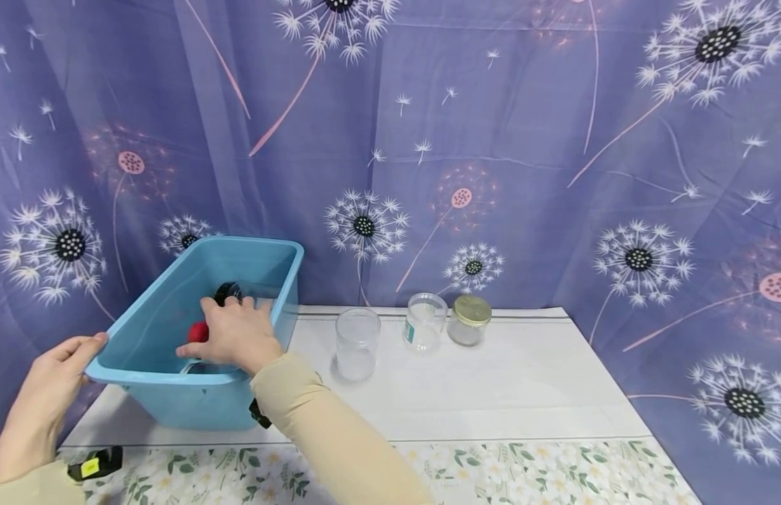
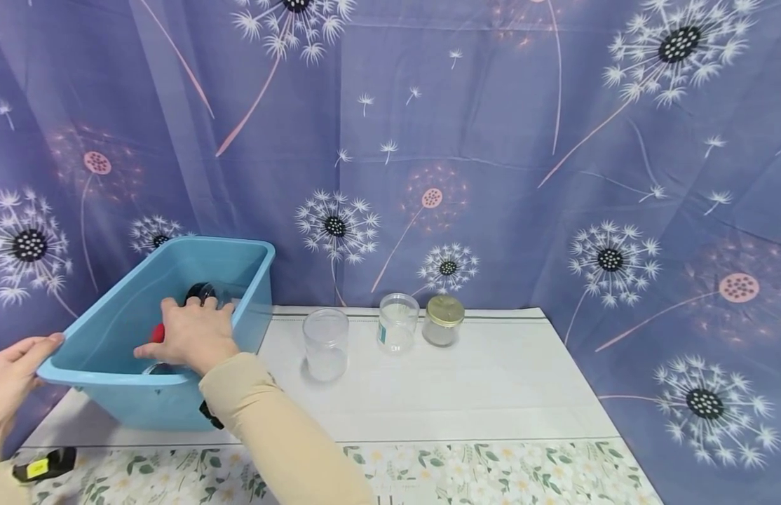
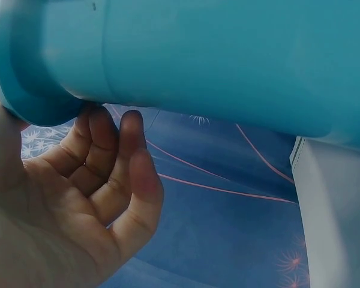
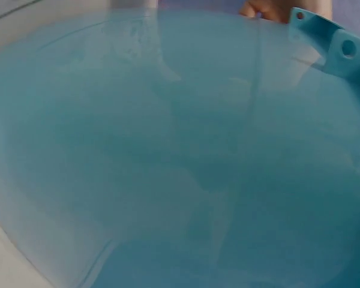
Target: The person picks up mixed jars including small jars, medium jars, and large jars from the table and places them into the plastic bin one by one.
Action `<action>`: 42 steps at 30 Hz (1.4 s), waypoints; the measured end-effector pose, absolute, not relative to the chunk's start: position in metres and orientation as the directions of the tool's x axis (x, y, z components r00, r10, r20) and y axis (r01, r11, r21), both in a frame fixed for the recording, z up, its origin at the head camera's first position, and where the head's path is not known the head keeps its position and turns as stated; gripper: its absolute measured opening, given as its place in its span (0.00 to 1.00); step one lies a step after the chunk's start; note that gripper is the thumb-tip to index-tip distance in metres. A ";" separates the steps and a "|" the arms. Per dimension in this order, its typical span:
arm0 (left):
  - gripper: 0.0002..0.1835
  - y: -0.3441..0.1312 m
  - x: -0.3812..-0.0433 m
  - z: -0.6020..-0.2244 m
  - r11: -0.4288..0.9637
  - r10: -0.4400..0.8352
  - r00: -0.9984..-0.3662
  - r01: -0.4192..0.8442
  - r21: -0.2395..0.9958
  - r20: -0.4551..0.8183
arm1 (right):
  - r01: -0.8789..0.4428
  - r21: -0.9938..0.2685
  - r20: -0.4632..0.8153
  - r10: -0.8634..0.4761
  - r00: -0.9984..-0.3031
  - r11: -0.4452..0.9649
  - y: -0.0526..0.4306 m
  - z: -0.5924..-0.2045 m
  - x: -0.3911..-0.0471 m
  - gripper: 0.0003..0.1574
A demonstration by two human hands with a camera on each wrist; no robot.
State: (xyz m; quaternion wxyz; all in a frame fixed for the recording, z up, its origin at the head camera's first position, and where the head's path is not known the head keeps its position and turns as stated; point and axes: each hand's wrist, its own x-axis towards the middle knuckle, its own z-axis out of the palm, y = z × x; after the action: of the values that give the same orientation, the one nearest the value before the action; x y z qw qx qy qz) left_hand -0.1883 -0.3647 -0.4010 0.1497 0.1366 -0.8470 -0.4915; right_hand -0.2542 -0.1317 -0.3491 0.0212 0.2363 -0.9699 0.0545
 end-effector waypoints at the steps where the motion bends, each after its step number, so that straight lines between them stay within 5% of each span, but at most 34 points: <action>1: 0.16 -0.364 -0.189 -0.401 0.479 -0.377 -0.919 -0.085 0.874 0.117 | -0.465 -0.101 0.067 -0.460 -0.885 0.879 -0.131 -0.349 -0.255 0.51; 9: 0.17 -0.364 -0.190 -0.403 0.478 -0.372 -0.922 -0.088 0.874 0.111 | -0.492 -0.145 0.107 -0.481 -0.870 0.858 -0.125 -0.350 -0.254 0.42; 22: 0.15 -0.367 -0.189 -0.403 0.491 -0.366 -0.922 -0.075 0.868 0.128 | -0.667 -0.412 0.418 -0.522 -0.743 0.621 -0.080 -0.337 -0.251 0.24; 34: 0.16 -0.366 -0.189 -0.401 0.491 -0.377 -0.917 -0.076 0.868 0.133 | -0.741 -0.502 0.600 -0.438 -0.670 0.446 -0.005 -0.340 -0.246 0.20; 42: 0.16 -0.366 -0.188 -0.402 0.478 -0.369 -0.921 -0.072 0.875 0.126 | -0.707 -0.565 0.633 -0.326 -0.702 0.425 0.048 -0.360 -0.248 0.19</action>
State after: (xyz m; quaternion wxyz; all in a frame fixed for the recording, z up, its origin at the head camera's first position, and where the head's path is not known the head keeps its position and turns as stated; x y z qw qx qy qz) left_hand -0.1884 -0.3656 -0.4015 0.1503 0.1303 -0.8465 -0.4939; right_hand -0.2478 0.0482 -0.3595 0.2204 0.3172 -0.8148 0.4323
